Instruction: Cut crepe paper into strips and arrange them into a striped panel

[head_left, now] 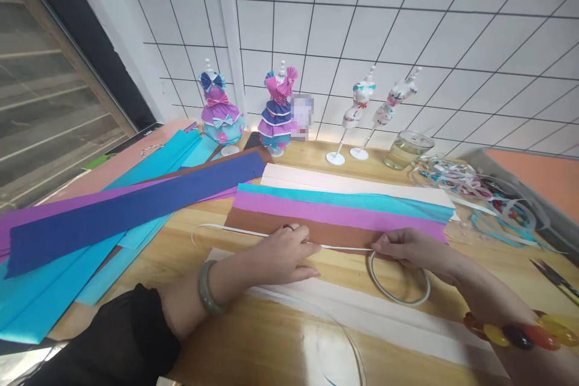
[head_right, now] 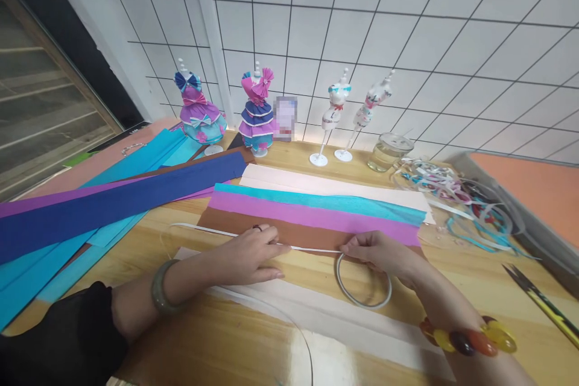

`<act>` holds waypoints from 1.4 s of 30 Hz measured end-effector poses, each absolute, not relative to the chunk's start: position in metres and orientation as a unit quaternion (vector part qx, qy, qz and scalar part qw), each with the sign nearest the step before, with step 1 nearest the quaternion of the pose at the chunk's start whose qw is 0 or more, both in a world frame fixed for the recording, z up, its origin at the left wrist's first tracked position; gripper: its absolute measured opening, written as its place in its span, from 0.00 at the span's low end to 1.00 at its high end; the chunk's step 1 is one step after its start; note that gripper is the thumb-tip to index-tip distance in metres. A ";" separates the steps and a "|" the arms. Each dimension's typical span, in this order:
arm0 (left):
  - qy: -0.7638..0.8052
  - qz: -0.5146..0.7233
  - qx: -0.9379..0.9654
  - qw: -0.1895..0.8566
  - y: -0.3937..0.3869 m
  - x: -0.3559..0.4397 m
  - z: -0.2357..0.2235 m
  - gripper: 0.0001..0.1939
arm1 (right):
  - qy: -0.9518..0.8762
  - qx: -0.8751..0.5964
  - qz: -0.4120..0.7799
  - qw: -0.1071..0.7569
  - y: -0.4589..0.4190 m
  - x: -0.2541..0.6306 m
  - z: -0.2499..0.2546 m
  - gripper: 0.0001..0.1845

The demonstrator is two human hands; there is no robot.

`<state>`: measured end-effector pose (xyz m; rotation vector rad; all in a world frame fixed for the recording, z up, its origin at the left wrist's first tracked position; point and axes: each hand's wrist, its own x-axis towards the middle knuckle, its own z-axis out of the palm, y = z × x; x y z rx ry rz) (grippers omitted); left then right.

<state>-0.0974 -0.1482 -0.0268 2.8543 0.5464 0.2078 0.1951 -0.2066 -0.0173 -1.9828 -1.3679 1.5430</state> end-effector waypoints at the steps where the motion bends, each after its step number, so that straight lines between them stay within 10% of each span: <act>1: 0.185 0.071 0.974 0.110 -0.148 -0.097 -0.027 0.23 | -0.474 -0.689 0.530 0.142 -0.208 0.197 -0.018 0.22; 42: 0.181 0.056 0.977 0.099 -0.145 -0.094 -0.028 0.23 | -0.512 -0.751 0.403 0.109 -0.213 0.205 -0.030 0.17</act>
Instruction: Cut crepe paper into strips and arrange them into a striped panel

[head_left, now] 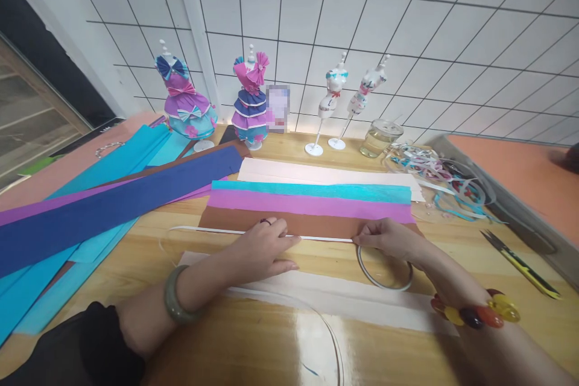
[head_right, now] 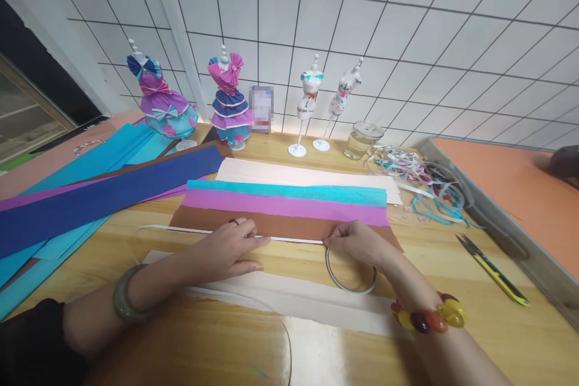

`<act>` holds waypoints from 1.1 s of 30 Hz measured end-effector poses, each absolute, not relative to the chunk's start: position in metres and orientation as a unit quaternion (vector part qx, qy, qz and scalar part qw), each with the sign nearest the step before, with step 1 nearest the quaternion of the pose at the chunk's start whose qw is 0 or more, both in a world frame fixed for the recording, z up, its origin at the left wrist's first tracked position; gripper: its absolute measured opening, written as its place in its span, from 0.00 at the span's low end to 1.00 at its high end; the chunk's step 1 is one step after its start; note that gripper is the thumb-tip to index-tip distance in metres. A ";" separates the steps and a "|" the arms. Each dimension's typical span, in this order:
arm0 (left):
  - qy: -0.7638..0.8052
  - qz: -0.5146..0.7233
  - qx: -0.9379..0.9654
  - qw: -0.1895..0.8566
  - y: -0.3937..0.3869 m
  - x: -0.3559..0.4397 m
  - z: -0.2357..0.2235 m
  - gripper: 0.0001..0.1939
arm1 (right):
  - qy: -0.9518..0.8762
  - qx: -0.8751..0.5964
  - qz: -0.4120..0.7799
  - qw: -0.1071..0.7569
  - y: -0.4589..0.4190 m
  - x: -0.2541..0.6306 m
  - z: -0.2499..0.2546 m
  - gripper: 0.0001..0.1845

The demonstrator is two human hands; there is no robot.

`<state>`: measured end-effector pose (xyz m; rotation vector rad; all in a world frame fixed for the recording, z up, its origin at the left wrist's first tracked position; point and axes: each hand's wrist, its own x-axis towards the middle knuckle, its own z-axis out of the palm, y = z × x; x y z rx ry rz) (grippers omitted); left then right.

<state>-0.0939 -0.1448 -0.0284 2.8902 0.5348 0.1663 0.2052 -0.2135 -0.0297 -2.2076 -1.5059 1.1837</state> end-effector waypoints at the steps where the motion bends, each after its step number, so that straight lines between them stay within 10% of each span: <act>1: 0.182 0.056 0.977 0.099 -0.145 -0.094 -0.028 0.23 | -0.513 -0.749 0.405 0.109 -0.213 0.205 -0.029 0.17; 33: 0.188 0.034 0.977 0.097 -0.144 -0.092 -0.026 0.23 | -0.511 -0.762 0.391 0.072 -0.208 0.197 -0.020 0.11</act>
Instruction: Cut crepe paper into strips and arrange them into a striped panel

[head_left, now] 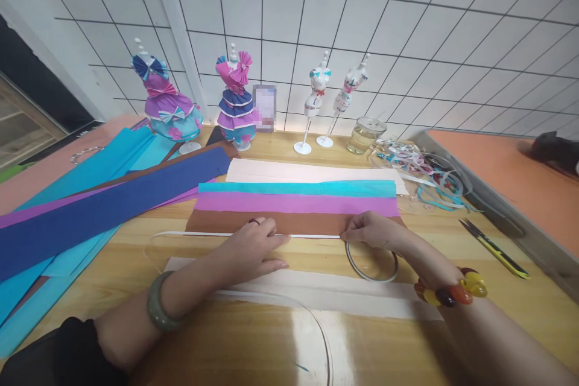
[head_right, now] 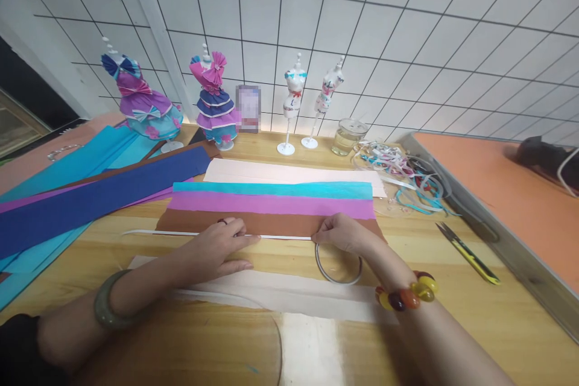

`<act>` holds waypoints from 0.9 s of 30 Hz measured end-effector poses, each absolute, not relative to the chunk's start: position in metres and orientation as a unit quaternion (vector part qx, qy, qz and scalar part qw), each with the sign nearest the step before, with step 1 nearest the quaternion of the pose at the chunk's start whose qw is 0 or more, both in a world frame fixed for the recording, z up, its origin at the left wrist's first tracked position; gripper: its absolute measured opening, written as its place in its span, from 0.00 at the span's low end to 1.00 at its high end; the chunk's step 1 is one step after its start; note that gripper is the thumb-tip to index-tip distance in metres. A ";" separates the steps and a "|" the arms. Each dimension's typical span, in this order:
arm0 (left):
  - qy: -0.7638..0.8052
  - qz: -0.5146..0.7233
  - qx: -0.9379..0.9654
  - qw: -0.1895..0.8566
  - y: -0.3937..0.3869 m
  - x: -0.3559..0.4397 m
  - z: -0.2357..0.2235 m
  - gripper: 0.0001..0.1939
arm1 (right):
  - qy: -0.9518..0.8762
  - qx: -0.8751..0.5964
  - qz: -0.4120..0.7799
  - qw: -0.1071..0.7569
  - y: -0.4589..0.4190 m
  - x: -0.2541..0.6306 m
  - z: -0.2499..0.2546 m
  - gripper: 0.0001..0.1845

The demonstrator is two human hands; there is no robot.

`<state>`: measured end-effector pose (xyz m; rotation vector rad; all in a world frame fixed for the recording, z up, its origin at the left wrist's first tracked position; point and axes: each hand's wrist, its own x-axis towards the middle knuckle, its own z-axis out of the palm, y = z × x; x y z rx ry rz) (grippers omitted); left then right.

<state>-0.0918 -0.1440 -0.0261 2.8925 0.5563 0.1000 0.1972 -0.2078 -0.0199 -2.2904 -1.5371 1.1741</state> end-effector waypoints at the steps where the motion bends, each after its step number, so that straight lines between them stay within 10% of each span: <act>1: 0.188 0.031 0.977 0.093 -0.144 -0.091 -0.026 0.23 | -0.509 -0.764 0.392 0.063 -0.207 0.197 -0.018 0.11; 12: 0.144 0.006 0.988 -0.063 -0.158 -0.045 -0.017 0.27 | -0.534 -0.751 0.385 -0.049 -0.199 0.199 -0.017 0.12; 27: 0.127 0.058 0.989 0.048 -0.172 0.015 -0.032 0.20 | -0.552 -0.740 0.384 -0.010 -0.203 0.201 -0.014 0.13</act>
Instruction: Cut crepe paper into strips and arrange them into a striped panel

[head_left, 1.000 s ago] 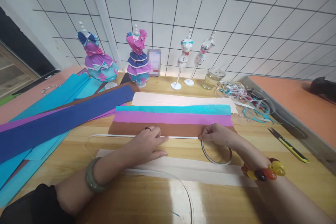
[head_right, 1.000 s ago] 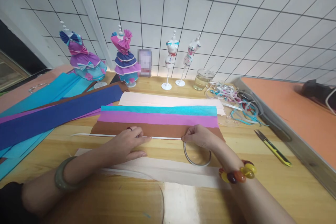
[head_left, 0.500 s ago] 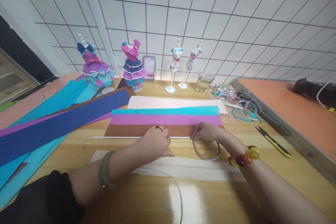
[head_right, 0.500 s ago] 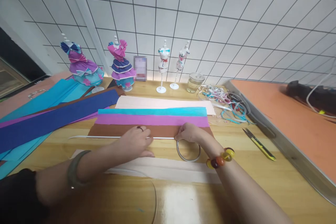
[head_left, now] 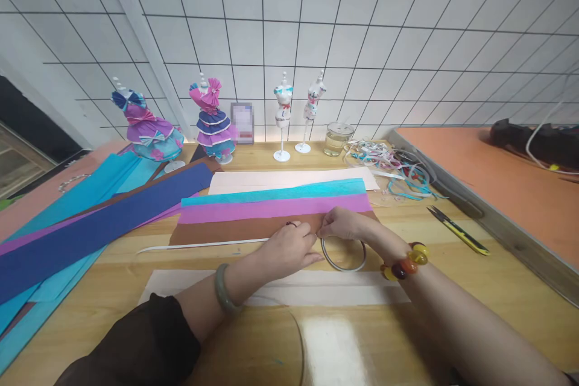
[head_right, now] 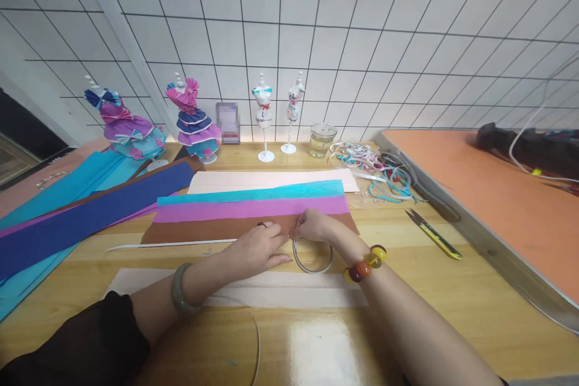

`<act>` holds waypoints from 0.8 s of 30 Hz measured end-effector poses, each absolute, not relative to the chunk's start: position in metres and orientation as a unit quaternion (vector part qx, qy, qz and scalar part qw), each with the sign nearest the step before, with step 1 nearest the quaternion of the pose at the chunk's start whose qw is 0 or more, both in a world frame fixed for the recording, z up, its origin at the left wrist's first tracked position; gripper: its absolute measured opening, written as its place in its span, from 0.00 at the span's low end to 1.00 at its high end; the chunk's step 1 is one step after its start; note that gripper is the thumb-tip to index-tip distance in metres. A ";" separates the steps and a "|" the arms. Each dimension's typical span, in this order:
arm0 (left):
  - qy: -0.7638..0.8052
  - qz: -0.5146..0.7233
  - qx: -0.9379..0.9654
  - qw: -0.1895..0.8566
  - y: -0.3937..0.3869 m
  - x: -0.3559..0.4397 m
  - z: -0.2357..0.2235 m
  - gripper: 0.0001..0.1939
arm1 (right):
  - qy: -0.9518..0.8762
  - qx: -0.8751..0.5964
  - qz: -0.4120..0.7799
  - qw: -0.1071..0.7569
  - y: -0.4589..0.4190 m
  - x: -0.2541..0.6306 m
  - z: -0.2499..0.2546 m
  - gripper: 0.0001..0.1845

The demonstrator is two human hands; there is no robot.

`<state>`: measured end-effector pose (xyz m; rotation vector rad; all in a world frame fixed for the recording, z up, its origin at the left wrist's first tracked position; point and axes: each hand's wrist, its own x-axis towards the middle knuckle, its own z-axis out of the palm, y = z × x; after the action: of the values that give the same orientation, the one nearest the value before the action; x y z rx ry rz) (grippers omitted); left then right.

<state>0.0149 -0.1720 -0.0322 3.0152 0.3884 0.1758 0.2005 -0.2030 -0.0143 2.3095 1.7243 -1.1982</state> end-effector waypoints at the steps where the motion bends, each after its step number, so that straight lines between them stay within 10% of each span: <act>1: 0.126 0.059 0.989 0.054 -0.172 0.014 -0.032 0.20 | 0.552 0.740 -0.383 0.000 -0.204 0.201 -0.013 0.13; 24: 0.116 0.080 0.978 0.153 -0.164 0.009 -0.032 0.21 | 0.439 0.816 -0.357 -0.119 -0.267 0.285 0.010 0.20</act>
<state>0.0095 -0.1642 -0.0316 2.8043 0.3333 0.2306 0.2848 -0.2669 0.0101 2.7771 1.4943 -1.2149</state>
